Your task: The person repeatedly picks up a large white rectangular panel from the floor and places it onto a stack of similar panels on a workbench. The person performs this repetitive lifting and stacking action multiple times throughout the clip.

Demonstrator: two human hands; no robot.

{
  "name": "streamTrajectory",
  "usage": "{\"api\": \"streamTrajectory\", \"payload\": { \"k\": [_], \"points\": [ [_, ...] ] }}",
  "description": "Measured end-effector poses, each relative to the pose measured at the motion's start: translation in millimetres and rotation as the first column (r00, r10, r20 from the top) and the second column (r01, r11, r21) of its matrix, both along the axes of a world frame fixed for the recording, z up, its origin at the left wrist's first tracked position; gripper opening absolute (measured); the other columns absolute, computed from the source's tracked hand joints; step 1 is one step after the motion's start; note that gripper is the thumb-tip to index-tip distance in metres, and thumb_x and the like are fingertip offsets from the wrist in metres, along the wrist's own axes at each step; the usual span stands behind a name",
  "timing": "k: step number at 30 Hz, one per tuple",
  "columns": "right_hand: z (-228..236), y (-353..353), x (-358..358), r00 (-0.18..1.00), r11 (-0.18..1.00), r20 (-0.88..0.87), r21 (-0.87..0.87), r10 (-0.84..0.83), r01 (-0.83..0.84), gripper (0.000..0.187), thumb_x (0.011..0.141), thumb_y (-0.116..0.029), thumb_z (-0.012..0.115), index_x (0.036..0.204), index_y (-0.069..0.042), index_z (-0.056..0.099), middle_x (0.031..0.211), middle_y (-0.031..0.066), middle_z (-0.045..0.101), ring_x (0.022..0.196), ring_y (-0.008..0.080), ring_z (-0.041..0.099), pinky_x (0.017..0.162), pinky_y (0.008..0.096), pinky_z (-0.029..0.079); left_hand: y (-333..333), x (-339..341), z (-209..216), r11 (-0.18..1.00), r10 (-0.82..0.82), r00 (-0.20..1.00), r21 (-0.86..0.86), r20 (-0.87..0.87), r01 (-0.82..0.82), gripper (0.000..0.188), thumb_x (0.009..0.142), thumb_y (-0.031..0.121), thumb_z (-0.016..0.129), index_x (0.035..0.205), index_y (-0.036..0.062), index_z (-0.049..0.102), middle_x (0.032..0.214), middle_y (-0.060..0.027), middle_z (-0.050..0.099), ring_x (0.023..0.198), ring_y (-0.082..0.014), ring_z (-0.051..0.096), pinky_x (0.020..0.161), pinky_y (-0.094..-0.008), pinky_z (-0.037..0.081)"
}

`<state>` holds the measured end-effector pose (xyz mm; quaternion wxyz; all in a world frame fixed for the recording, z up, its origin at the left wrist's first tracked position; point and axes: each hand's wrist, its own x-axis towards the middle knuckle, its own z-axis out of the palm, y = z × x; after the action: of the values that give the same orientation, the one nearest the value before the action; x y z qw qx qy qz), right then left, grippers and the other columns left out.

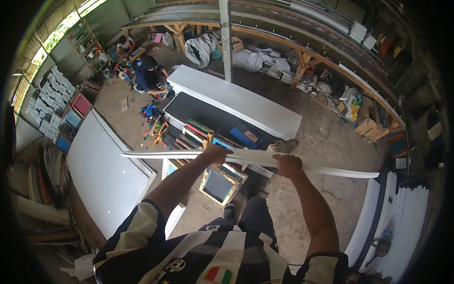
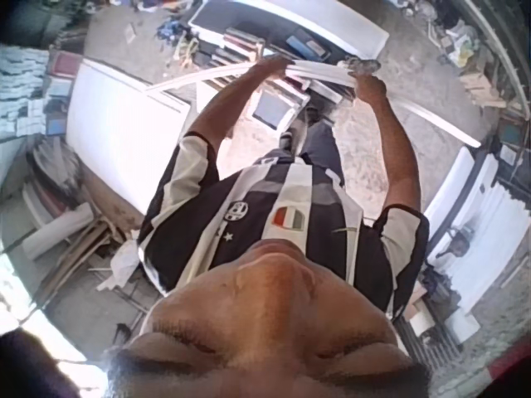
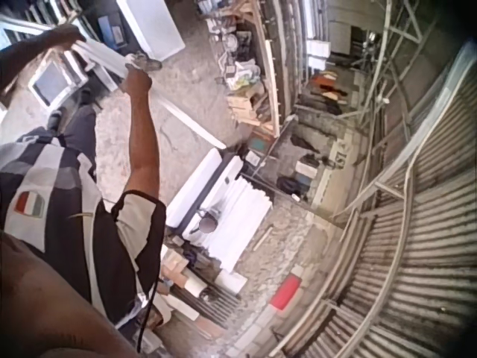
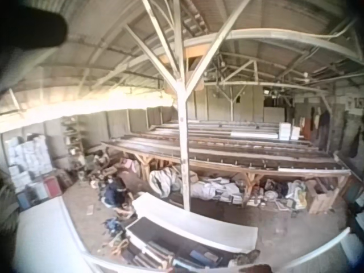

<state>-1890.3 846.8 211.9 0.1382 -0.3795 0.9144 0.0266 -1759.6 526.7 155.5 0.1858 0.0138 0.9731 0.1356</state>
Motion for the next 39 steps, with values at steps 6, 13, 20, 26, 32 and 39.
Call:
{"api": "streamTrajectory", "payload": {
  "k": [6,13,20,26,32,39],
  "points": [
    [9,-52,-118,0.998,0.993,0.037,-0.097,-0.058,0.061,0.062,0.076,-0.006,0.065,0.133,-0.03,0.069,0.111,0.016,0.074,0.098,0.0348,0.073,0.088,0.0481,0.058,-49,-124,23,0.997,0.01,0.999,-0.077,-0.04,-0.013,0.054,0.086,0.007,0.059,0.138,0.0229,0.064,0.115,-0.0148,0.074,0.103,-0.0352,0.072,0.087,-0.0461,0.06],
    [-89,-119,-287,0.998,0.963,-0.057,-0.269,-0.023,0.006,0.06,0.082,0.0,0.06,0.139,-0.021,0.061,0.125,0.0087,0.068,0.113,0.0302,0.066,0.091,0.0458,0.053,-128,-300,-27,0.989,0.001,0.992,-0.148,-0.124,-0.02,0.052,0.087,0.006,0.059,0.138,0.0175,0.061,0.125,-0.0115,0.071,0.116,-0.0318,0.068,0.098,-0.0424,0.055],
    [-212,-186,-401,0.943,0.916,-0.305,-0.401,-0.132,-0.001,0.062,0.088,-0.003,0.062,0.145,-0.026,0.054,0.138,0.0125,0.06,0.128,0.0348,0.057,0.102,0.0478,0.048,-198,-435,-133,0.964,-0.108,0.864,-0.263,-0.492,-0.029,0.06,0.083,0.0,0.059,0.141,0.0159,0.057,0.144,-0.0132,0.058,0.134,-0.0307,0.056,0.111,-0.0409,0.047],
    [-373,-211,-418,0.914,0.91,-0.352,-0.413,-0.204,0.044,0.071,0.09,-0.003,0.06,0.153,-0.032,0.046,0.149,0.0141,0.052,0.138,0.0396,0.049,0.109,0.0509,0.045,-222,-472,-264,0.927,-0.236,0.794,-0.374,-0.56,0.012,0.061,0.089,0.011,0.062,0.147,0.0243,0.052,0.145,-0.0107,0.055,0.135,-0.035,0.052,0.113,-0.0483,0.044],
    [-472,-225,-402,0.94,0.915,-0.212,-0.363,-0.266,0.177,0.074,0.089,0.0,0.059,0.153,-0.035,0.046,0.151,0.0155,0.048,0.137,0.0403,0.049,0.113,0.0523,0.043,-228,-483,-371,0.916,-0.219,0.902,-0.397,-0.372,0.059,0.061,0.092,0.012,0.061,0.149,0.0334,0.05,0.148,-0.0073,0.051,0.14,-0.0321,0.046,0.115,-0.0495,0.041],
    [-491,-242,-394,0.947,0.882,-0.162,-0.432,-0.278,0.185,0.079,0.085,-0.001,0.066,0.152,-0.038,0.047,0.149,0.0176,0.048,0.135,0.0432,0.048,0.112,0.0555,0.043,-258,-477,-401,0.854,-0.295,0.917,-0.505,-0.27,0.126,0.073,0.096,0.021,0.059,0.159,0.043,0.029,0.157,-0.0063,0.042,0.144,-0.0333,0.042,0.118,-0.0547,0.037]
  ]
}}
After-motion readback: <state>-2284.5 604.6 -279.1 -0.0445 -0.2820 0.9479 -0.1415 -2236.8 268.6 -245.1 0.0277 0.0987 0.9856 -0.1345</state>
